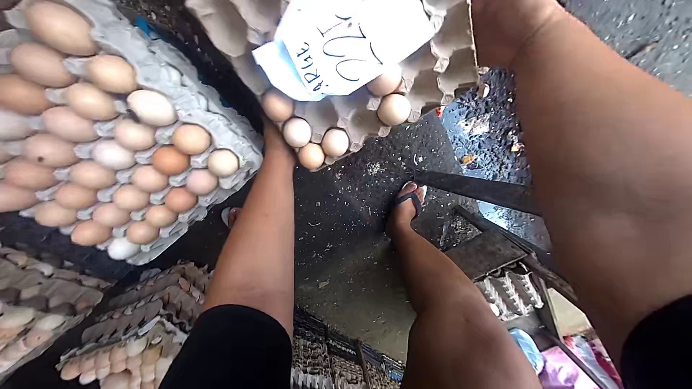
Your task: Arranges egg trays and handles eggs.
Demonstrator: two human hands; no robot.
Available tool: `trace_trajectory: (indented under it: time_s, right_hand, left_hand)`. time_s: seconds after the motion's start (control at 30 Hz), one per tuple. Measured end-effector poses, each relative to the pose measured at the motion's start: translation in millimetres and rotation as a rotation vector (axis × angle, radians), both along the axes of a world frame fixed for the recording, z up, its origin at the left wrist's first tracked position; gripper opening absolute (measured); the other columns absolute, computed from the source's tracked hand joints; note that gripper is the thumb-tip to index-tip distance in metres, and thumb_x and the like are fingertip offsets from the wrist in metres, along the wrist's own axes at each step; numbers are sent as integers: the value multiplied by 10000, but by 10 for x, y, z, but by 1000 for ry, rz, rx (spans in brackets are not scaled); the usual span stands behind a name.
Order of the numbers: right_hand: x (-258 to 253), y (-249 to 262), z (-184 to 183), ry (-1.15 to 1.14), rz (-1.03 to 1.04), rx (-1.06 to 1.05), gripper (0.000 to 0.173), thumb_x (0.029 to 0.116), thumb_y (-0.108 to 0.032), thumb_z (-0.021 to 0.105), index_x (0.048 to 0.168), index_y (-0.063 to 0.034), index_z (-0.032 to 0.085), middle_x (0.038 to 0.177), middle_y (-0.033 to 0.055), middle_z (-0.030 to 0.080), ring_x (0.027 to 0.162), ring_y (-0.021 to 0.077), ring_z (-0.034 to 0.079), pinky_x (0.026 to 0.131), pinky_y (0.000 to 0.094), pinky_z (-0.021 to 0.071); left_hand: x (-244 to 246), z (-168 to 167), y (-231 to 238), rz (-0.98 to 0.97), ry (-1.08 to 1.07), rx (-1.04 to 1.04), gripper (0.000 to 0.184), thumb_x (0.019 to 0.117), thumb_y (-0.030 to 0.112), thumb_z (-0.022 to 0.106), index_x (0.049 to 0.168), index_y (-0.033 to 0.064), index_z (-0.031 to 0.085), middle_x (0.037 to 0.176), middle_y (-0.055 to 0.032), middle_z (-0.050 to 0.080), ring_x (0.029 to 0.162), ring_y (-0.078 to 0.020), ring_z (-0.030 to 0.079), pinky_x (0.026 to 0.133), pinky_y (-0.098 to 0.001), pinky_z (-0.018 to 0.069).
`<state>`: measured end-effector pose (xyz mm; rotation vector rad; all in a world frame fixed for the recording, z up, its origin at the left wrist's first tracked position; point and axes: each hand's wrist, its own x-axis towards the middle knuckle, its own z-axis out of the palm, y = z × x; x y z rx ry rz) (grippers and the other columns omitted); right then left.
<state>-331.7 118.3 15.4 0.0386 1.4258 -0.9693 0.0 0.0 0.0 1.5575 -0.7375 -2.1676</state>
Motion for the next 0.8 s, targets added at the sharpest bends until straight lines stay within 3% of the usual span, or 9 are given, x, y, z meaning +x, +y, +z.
trace_trajectory:
  time_s: [0.07, 0.13, 0.2, 0.27, 0.33, 0.43, 0.53, 0.67, 0.8]
  right_hand:
    - [119, 151, 270, 115, 3, 94, 793, 1013, -628, -88, 1618, -260, 269, 1553, 7, 487, 1396, 185, 499, 1120, 463, 455]
    - [282, 340, 527, 271, -97, 221, 769, 1031, -666, 17, 1625, -251, 273, 1630, 35, 389, 1476, 238, 398, 1157, 526, 376]
    - [608, 596, 864, 390, -165, 321, 717, 1062, -617, 70, 1626, -216, 256, 1631, 39, 377, 1459, 222, 408, 1152, 492, 371]
    - [1077, 899, 1341, 494, -169, 460, 672, 1092, -565, 166, 1618, -162, 275, 1614, 94, 392, 1428, 253, 447, 1126, 497, 402]
    - [1611, 1143, 1877, 587, -7, 587, 643, 1117, -482, 233, 1618, -80, 265, 1636, 170, 345, 1471, 299, 407, 1171, 506, 383]
    - [2577, 1148, 2667, 697, 240, 615, 592, 1126, -368, 324, 1587, 3, 309, 1579, 303, 371, 1431, 421, 429, 1152, 576, 364]
    - [3477, 759, 3268, 726, 445, 428, 602, 1084, -249, 455, 1588, 33, 283, 1572, 359, 331, 1420, 464, 419, 1146, 558, 374]
    - [4540, 163, 3706, 545, 749, 62, 669, 1015, -199, 592, 1588, -3, 309, 1575, 306, 363, 1231, 362, 621, 997, 451, 549]
    - [4998, -290, 3710, 288, 1155, -144, 690, 1013, -280, 620, 1609, -109, 317, 1607, 230, 358, 1239, 328, 624, 989, 460, 555]
  left_hand:
    - [456, 90, 289, -138, -248, 191, 718, 1052, 673, 161, 1558, 224, 402, 1489, -54, 548, 1355, -223, 530, 1092, -531, 469]
    - [943, 347, 578, -485, -338, 209, 769, 1056, 662, 123, 1658, 188, 197, 1707, -86, 233, 1563, -286, 233, 1231, -613, 232]
    - [1515, 661, 803, -949, -427, 107, 684, 1123, 473, 224, 1616, 0, 251, 1670, -238, 255, 1561, -359, 244, 1271, -561, 206]
    - [2072, 1052, 866, -1335, -557, 108, 685, 1095, 513, 361, 1566, 17, 397, 1615, -246, 370, 1526, -388, 315, 1252, -583, 233]
    - [2537, 1521, 744, -1538, -620, 153, 682, 1068, 535, 432, 1546, 49, 447, 1578, -235, 431, 1495, -407, 364, 1219, -623, 278]
    - [3281, 2277, 467, -1471, -607, 223, 575, 1085, 412, 463, 1535, 54, 461, 1571, -207, 454, 1485, -360, 398, 1218, -578, 306]
    - [4213, 2848, 255, -1307, -652, 272, 561, 1100, 394, 446, 1538, 45, 447, 1551, -219, 472, 1463, -359, 433, 1213, -564, 324]
    - [5511, 3497, 431, -1112, -875, 395, 562, 1099, 390, 446, 1514, 10, 465, 1517, -273, 485, 1444, -417, 441, 1196, -601, 328]
    - [6268, 3906, 1289, -681, -978, 524, 535, 1104, 324, 444, 1446, -85, 485, 1463, -336, 505, 1401, -460, 474, 1168, -602, 350]
